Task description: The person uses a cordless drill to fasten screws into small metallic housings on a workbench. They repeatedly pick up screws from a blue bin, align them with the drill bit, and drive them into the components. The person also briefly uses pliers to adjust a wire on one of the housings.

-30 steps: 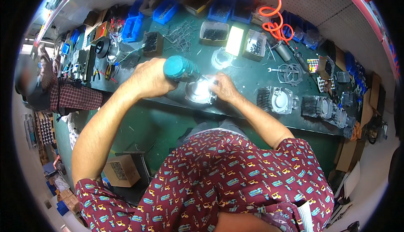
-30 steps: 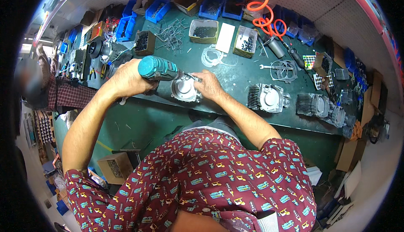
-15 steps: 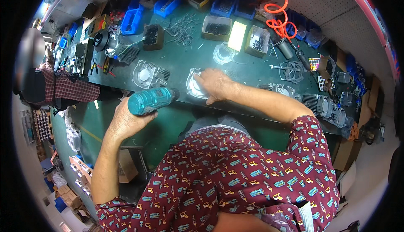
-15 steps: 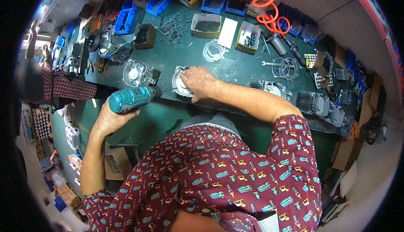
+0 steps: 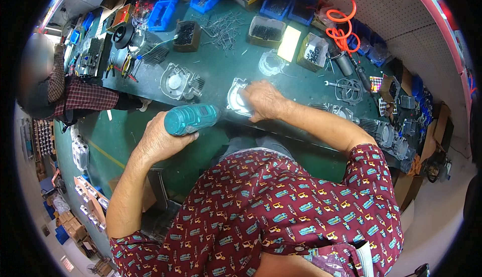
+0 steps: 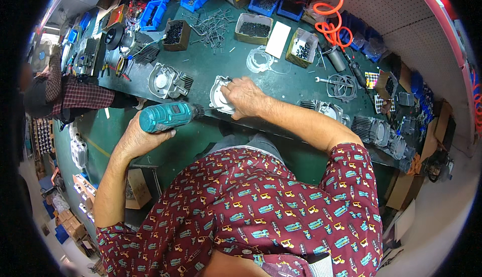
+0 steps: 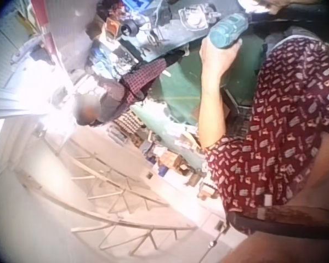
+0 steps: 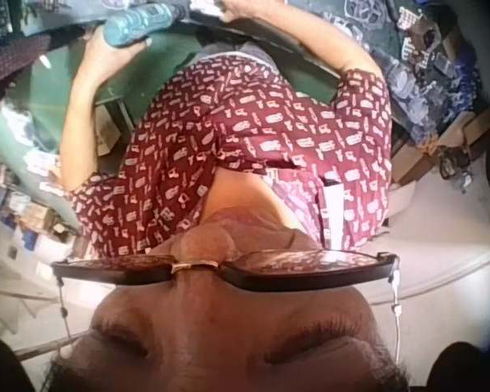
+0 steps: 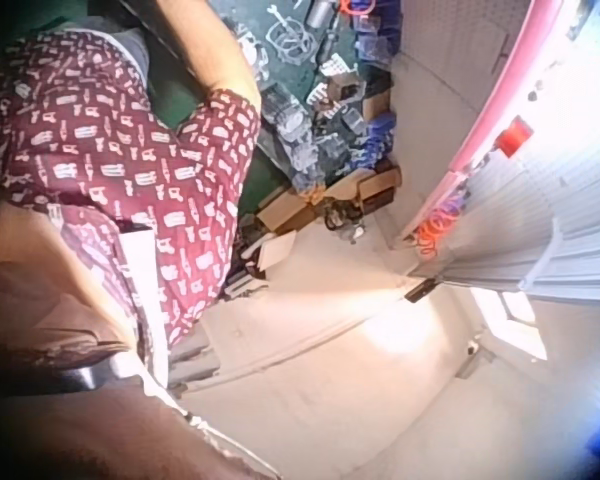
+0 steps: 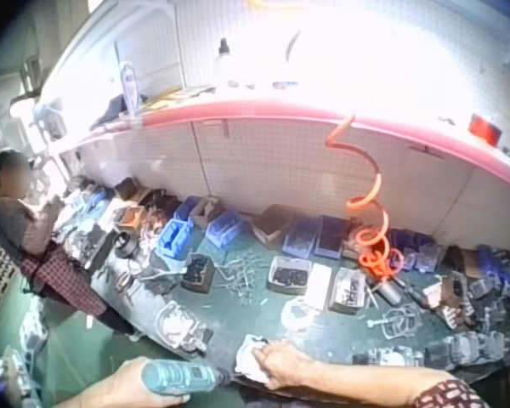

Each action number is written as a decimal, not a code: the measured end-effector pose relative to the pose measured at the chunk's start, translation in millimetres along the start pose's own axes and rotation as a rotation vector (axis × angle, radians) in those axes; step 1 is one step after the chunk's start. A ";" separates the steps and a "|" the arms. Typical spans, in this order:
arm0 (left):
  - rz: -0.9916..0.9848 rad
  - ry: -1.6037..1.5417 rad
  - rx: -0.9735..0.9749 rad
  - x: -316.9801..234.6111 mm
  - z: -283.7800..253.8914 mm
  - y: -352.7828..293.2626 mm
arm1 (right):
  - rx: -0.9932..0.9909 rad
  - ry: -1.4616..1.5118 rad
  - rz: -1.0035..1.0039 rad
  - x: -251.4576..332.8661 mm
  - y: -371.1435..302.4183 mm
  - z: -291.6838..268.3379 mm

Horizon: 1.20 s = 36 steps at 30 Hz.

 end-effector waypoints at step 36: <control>0.271 0.350 0.049 -81.7 5.1 6.5 | 0.023 -0.031 0.013 1.6 4.8 4.7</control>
Point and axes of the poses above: each hand's wrist, its own y-axis towards the middle knuckle, its own z-axis out of the palm, x = y × z, the point moved 10 cm from there along y, towards the middle knuckle, and after that the axes turned 10 degrees about -x, right-handed, at the moved point
